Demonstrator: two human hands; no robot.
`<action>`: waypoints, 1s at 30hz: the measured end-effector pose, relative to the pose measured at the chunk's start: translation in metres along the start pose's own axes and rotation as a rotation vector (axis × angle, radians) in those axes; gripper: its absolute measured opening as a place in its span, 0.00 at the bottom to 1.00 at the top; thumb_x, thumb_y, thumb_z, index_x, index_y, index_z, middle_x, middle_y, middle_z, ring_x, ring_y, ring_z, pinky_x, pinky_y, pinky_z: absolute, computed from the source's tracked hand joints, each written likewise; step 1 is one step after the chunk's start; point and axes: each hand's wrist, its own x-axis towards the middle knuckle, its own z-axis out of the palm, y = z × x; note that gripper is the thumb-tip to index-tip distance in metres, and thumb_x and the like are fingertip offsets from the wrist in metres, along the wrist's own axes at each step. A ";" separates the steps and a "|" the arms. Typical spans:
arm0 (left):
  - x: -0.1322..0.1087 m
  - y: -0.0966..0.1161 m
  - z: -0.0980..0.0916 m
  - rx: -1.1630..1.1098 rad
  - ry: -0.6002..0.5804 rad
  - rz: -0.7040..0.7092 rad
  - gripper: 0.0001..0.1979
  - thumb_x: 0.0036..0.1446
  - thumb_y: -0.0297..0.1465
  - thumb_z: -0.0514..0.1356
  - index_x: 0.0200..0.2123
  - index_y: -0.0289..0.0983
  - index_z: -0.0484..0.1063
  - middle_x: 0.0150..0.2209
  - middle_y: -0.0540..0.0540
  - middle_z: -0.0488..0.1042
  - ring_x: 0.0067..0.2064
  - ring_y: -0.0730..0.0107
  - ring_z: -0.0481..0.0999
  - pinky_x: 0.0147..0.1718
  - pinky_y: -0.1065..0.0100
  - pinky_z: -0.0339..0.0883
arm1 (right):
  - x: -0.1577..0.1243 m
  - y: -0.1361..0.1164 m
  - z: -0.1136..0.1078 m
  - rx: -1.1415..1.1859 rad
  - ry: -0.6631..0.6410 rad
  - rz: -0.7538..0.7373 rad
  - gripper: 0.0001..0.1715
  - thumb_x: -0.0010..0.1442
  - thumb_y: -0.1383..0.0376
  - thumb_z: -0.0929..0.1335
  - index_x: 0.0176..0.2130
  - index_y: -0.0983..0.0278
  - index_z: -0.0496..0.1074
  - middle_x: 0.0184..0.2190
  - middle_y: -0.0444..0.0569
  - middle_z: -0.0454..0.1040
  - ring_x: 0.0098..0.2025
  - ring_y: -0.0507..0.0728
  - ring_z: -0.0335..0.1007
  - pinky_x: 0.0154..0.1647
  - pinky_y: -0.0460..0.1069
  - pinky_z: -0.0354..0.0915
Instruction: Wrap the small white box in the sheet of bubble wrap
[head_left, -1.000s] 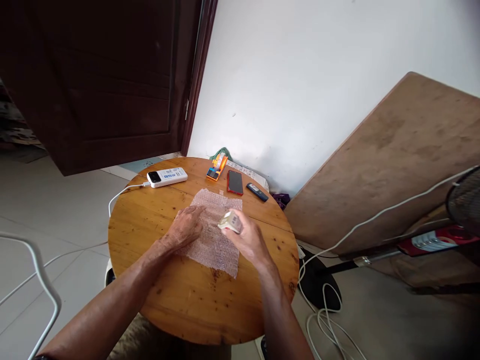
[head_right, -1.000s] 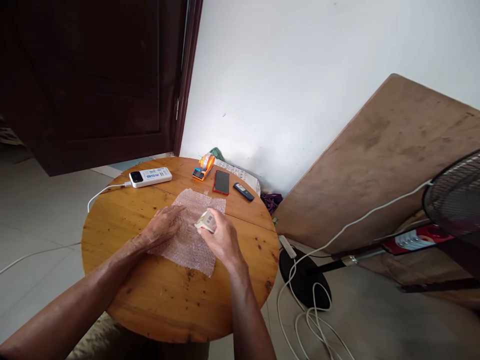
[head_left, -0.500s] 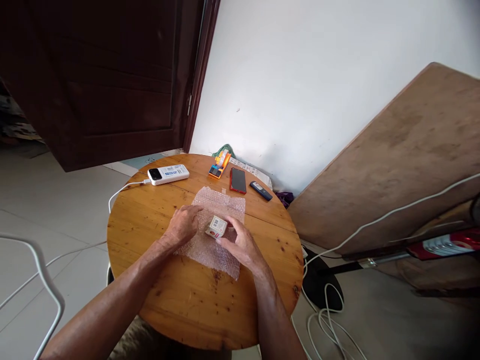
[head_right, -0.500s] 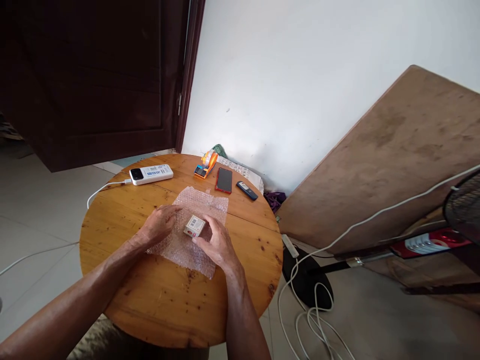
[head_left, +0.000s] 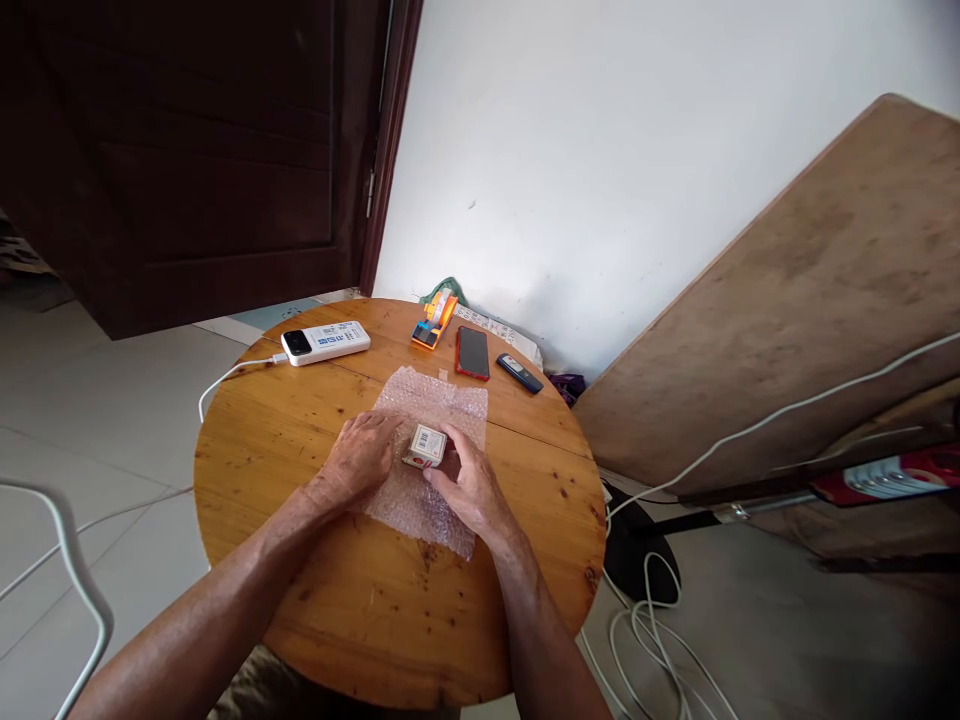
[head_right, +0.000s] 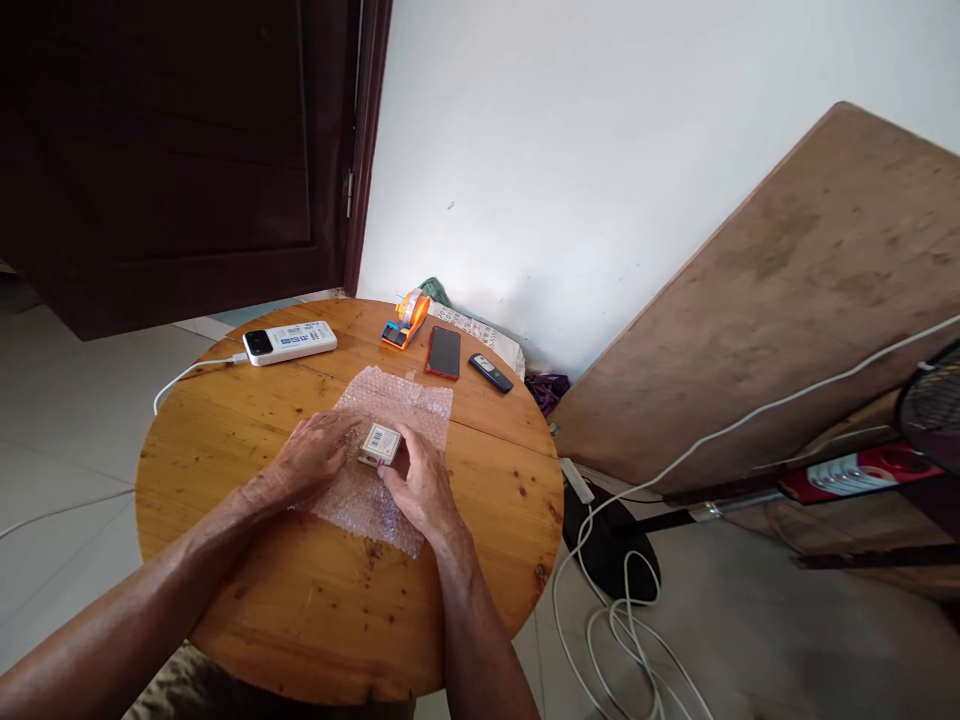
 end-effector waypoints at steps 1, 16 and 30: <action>0.000 -0.001 0.000 -0.010 0.014 -0.002 0.25 0.54 0.21 0.54 0.56 0.35 0.70 0.57 0.38 0.72 0.60 0.53 0.69 0.59 0.52 0.62 | 0.000 0.001 0.001 0.005 0.006 -0.004 0.35 0.52 0.71 0.70 0.59 0.59 0.64 0.55 0.53 0.73 0.57 0.64 0.68 0.59 0.60 0.62; 0.001 -0.004 0.001 -0.044 0.081 -0.016 0.25 0.54 0.21 0.54 0.55 0.37 0.72 0.54 0.39 0.75 0.57 0.54 0.72 0.58 0.53 0.63 | 0.000 -0.004 -0.006 -0.029 0.047 -0.049 0.30 0.53 0.71 0.68 0.56 0.60 0.67 0.53 0.54 0.73 0.54 0.63 0.68 0.57 0.60 0.62; 0.002 -0.005 -0.004 -0.153 0.237 -0.037 0.19 0.52 0.22 0.55 0.46 0.38 0.77 0.48 0.42 0.79 0.52 0.56 0.75 0.55 0.53 0.67 | -0.031 -0.039 -0.019 -0.300 -0.362 -0.207 0.07 0.50 0.74 0.72 0.28 0.63 0.73 0.35 0.47 0.76 0.42 0.58 0.68 0.46 0.53 0.59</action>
